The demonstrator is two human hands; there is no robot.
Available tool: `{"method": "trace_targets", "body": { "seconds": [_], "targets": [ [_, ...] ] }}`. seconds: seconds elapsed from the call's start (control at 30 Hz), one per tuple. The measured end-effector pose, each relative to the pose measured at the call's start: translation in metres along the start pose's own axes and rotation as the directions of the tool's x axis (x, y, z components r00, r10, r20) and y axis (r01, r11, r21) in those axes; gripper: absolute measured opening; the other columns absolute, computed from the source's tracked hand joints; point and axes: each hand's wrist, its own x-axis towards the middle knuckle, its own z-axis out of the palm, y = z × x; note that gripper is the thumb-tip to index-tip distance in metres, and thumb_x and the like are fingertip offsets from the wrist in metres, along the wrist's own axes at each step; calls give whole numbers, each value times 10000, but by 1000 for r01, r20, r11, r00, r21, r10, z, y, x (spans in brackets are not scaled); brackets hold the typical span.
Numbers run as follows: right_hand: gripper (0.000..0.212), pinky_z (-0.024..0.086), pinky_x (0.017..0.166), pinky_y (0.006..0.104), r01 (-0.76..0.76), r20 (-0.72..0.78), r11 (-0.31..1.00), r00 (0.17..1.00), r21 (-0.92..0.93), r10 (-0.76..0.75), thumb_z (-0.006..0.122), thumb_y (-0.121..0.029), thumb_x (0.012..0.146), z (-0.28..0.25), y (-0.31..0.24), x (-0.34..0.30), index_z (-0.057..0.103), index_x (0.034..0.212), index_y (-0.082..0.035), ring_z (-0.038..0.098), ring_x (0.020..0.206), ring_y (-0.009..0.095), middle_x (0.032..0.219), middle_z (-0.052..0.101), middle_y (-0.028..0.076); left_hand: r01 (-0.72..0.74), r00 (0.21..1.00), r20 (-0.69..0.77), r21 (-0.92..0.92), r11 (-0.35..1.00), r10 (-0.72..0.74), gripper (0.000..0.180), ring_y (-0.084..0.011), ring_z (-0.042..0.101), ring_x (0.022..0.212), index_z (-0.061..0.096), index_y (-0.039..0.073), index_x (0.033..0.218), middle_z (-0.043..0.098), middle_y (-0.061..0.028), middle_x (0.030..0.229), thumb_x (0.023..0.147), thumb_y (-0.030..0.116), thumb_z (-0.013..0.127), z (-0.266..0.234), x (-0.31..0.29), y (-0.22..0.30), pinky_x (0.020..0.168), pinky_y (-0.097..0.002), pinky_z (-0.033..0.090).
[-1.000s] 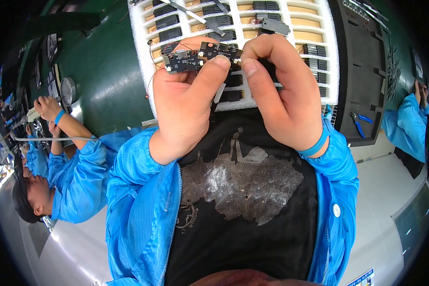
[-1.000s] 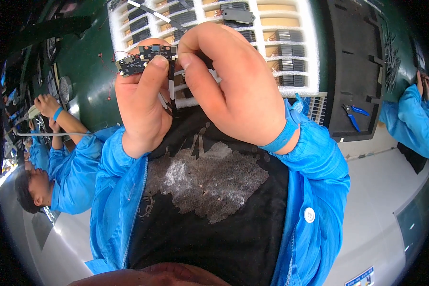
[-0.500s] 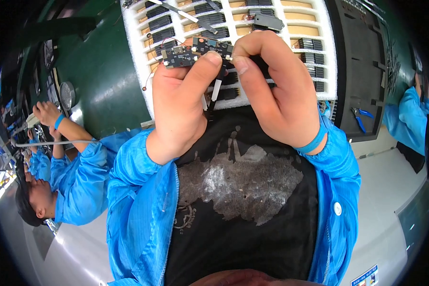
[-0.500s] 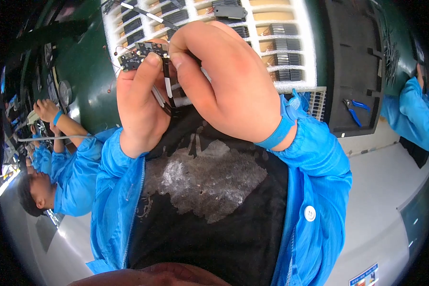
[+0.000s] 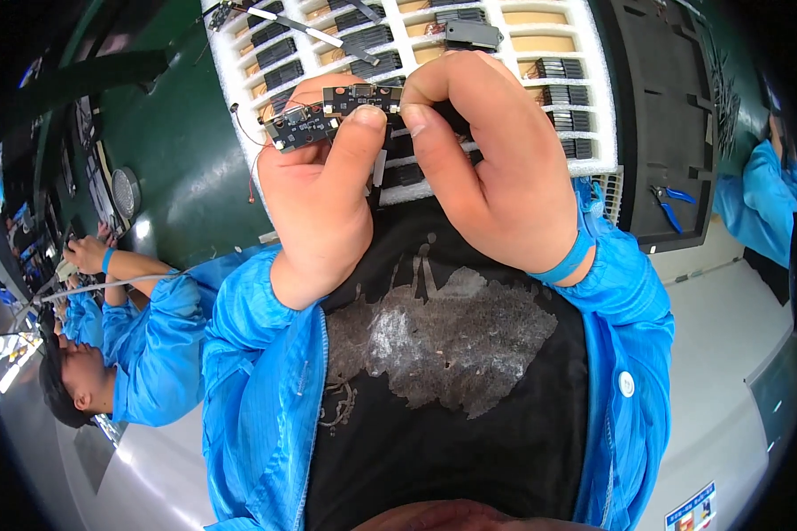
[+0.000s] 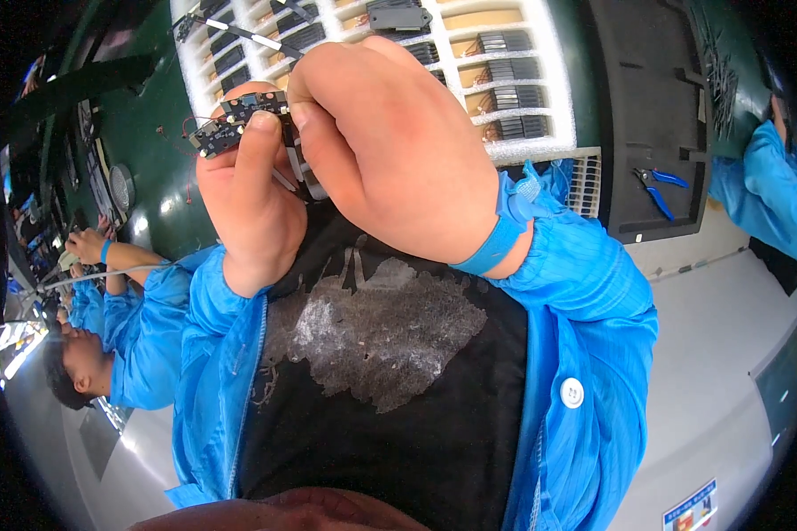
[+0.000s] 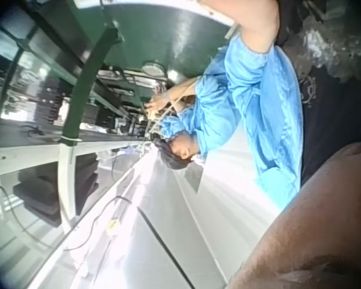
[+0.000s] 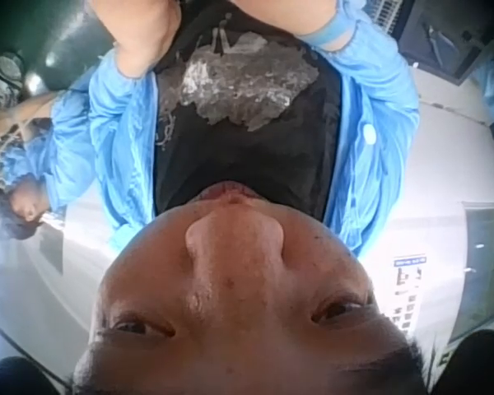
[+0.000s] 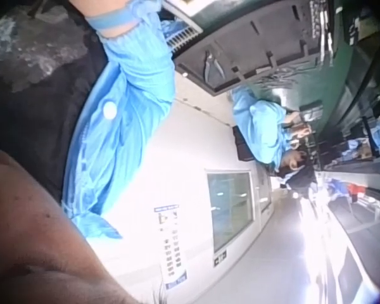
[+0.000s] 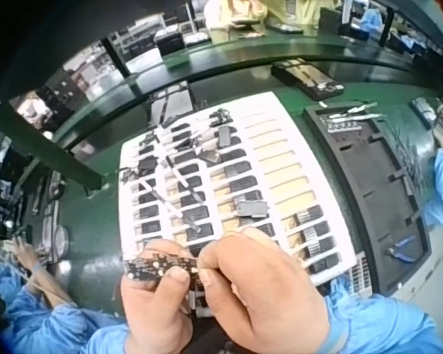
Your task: The person assembles electronic circuit boards by trimming connector wires with pliers and connecting components from a component tray to the circuit boards.
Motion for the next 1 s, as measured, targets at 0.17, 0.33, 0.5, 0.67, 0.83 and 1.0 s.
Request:
{"method": "trace_targets", "body": {
  "seconds": [0.17, 0.33, 0.5, 0.67, 0.83, 1.0],
  "targets": [
    [92, 446, 671, 322, 0, -25, 1000, 1000, -2, 0, 584, 36, 883, 3, 0, -1, 547, 958, 0, 540, 759, 257, 865, 553, 112, -33, 999, -8, 82, 996, 34, 81, -74, 505, 830, 601, -7, 952, 568, -21, 940, 887, 2, 649, -2, -1, -3, 745, -229, 419],
    [96, 447, 668, 324, 24, -57, 1000, 998, -4, -24, 590, 37, 882, 5, 2, 0, 543, 956, -2, 543, 755, 261, 858, 553, 111, -82, 997, 9, 104, 991, 81, 72, -86, 505, 834, 584, -6, 904, 547, -41, 951, 877, -20, 650, -2, 3, -7, 749, -233, 419],
    [88, 449, 669, 433, -12, -95, 999, 995, 46, 17, 611, 1, 847, 9, -2, 1, 546, 901, -23, 537, 780, 367, 821, 547, 149, -146, 989, 13, 119, 982, 145, 68, -75, 502, 804, 580, -3, 905, 548, -37, 943, 883, -15, 644, -3, 4, -6, 712, -223, 419],
    [90, 458, 687, 406, -133, 34, 978, 991, 162, 129, 608, -12, 845, -9, -15, 11, 545, 907, -19, 559, 768, 337, 831, 571, 142, 30, 991, 129, 0, 1000, -30, 64, -54, 502, 737, 579, 1, 923, 573, -21, 920, 892, -8, 634, -9, 11, 10, 628, -213, 416],
    [70, 437, 691, 304, -127, 298, 980, 951, 156, 76, 582, -43, 917, -25, -31, 30, 530, 902, 1, 508, 727, 183, 793, 541, 86, 228, 935, 282, -8, 974, -216, 75, -51, 523, 679, 577, 17, 914, 565, 0, 814, 888, 0, 646, -19, 9, 46, 592, -216, 436],
    [110, 457, 675, 381, -59, 404, 995, 915, 86, 19, 642, -74, 888, -27, -43, 56, 555, 845, -22, 571, 719, 332, 773, 579, 144, 10, 943, 323, 208, 978, -79, 95, -28, 449, 564, 567, 49, 879, 488, 47, 669, 956, 98, 593, -34, 16, 64, 508, -211, 374]
  ]
}}
